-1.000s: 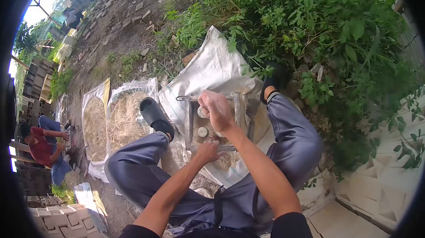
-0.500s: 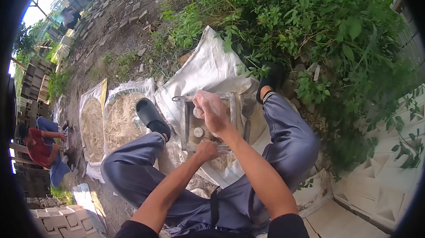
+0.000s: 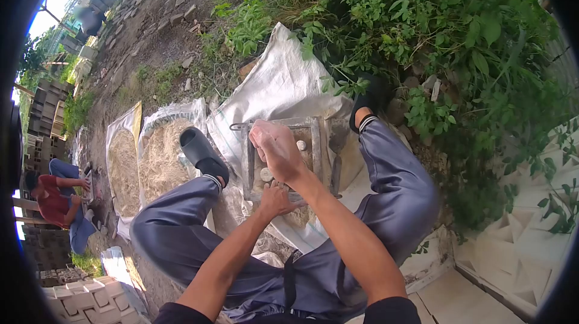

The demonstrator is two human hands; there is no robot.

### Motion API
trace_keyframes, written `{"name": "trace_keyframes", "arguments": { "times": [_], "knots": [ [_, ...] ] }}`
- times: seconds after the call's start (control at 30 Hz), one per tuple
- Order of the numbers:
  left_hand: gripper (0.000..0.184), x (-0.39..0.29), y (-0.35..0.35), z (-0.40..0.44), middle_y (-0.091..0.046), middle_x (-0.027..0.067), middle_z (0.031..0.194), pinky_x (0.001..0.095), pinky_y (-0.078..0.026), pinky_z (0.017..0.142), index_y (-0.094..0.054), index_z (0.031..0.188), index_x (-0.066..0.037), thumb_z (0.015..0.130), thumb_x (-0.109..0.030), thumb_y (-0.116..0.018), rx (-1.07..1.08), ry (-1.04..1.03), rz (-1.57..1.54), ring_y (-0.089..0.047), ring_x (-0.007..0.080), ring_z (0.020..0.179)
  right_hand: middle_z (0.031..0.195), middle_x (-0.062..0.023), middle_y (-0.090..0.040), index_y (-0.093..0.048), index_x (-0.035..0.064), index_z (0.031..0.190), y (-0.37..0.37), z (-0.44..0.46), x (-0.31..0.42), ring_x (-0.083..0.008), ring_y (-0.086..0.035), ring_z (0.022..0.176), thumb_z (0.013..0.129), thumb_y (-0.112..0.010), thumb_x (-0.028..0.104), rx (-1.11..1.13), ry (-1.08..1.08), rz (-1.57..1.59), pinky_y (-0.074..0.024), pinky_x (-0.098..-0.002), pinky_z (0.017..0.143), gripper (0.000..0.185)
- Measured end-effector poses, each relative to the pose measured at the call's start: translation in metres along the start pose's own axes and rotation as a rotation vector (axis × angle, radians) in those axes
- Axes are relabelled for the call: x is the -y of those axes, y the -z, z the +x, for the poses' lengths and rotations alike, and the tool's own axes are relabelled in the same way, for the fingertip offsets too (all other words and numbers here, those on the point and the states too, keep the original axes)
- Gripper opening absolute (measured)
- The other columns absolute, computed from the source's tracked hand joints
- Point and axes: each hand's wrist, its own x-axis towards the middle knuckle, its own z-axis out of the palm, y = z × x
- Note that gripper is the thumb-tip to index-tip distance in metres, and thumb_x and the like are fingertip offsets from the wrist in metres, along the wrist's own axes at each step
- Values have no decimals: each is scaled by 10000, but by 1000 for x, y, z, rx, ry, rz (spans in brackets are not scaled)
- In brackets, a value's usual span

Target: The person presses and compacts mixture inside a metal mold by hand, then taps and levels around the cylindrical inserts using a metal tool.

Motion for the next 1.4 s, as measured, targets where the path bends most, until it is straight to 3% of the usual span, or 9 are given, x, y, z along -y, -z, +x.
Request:
{"name": "trace_keyframes", "arguments": {
  "times": [0.3, 0.4, 0.47, 0.57, 0.8, 0.87, 1.13, 1.27, 1.4],
  "knots": [
    [1065, -4, 14, 4, -373, 222, 1441, 413, -382, 973, -597, 1187, 68, 700, -860, -400, 169, 74, -10, -424, 297, 1289, 613, 15, -362, -470, 45, 719, 2, -1, 5, -54, -318, 485, 917, -398, 383, -35, 41, 53, -215, -209, 428, 398],
    [1056, 5, 11, 6, -345, 209, 1460, 425, -272, 1085, -495, 1295, 74, 751, -823, -373, 85, 52, -25, -310, 300, 1371, 615, 17, -358, -469, 42, 724, 0, -1, 3, -51, -317, 501, 911, -409, 400, -37, -18, 36, -214, -209, 430, 408],
    [1057, 21, -8, 8, -347, 178, 1465, 434, -113, 1159, -367, 1384, 69, 780, -799, -347, -341, -62, 96, -224, 282, 1410, 616, 17, -357, -468, 42, 722, -1, 1, -1, -51, -316, 502, 909, -412, 403, -35, -11, 34, -215, -211, 430, 411],
    [1091, 32, -5, 21, -342, 149, 1475, 448, -17, 1173, -269, 1438, 37, 762, -817, -337, -271, -128, 100, -180, 257, 1425, 616, 16, -355, -466, 40, 716, -2, 2, 1, -52, -314, 499, 907, -414, 407, -39, -1, 4, -216, -215, 430, 417],
    [1064, 26, -3, 35, -348, 133, 1479, 483, 2, 1164, -321, 1433, -4, 763, -830, -287, -271, -118, 43, -186, 244, 1425, 616, 8, -374, -471, 35, 716, 5, 4, -1, -56, -316, 471, 906, -408, 403, -67, 13, -7, -207, -219, 427, 419],
    [1052, 18, 20, 33, -367, 136, 1469, 488, -18, 1163, -361, 1411, 10, 773, -823, -277, 77, -51, 302, -234, 254, 1409, 640, 1, -400, -474, 30, 730, 6, 5, -1, -57, -327, 466, 908, -406, 393, -75, 2, 5, -202, -213, 422, 410],
    [1117, 42, 14, 38, -298, 133, 1507, 479, -194, 1135, -266, 1431, 45, 726, -801, -449, -118, -139, 98, -344, 238, 1355, 620, -6, -408, -482, 28, 743, 10, 4, -2, -47, -301, 427, 907, -410, 385, -116, 7, 64, -198, -208, 404, 399],
    [1135, 35, 33, 46, -275, 130, 1519, 460, -230, 1119, -252, 1448, 16, 699, -805, -483, 110, -92, 193, -326, 230, 1368, 542, 14, -367, -464, 30, 718, 11, 7, 1, -51, -295, 427, 906, -402, 400, -89, 12, 0, -206, -213, 414, 420],
    [1116, 53, -2, 52, -405, 138, 1424, 468, -164, 1145, -267, 1436, 18, 702, -786, -508, -19, -199, 192, -326, 263, 1354, 506, 15, -337, -453, 38, 679, 6, 3, 1, -52, -289, 428, 912, -384, 405, -90, 10, -25, -210, -221, 419, 440]
  ]
}}
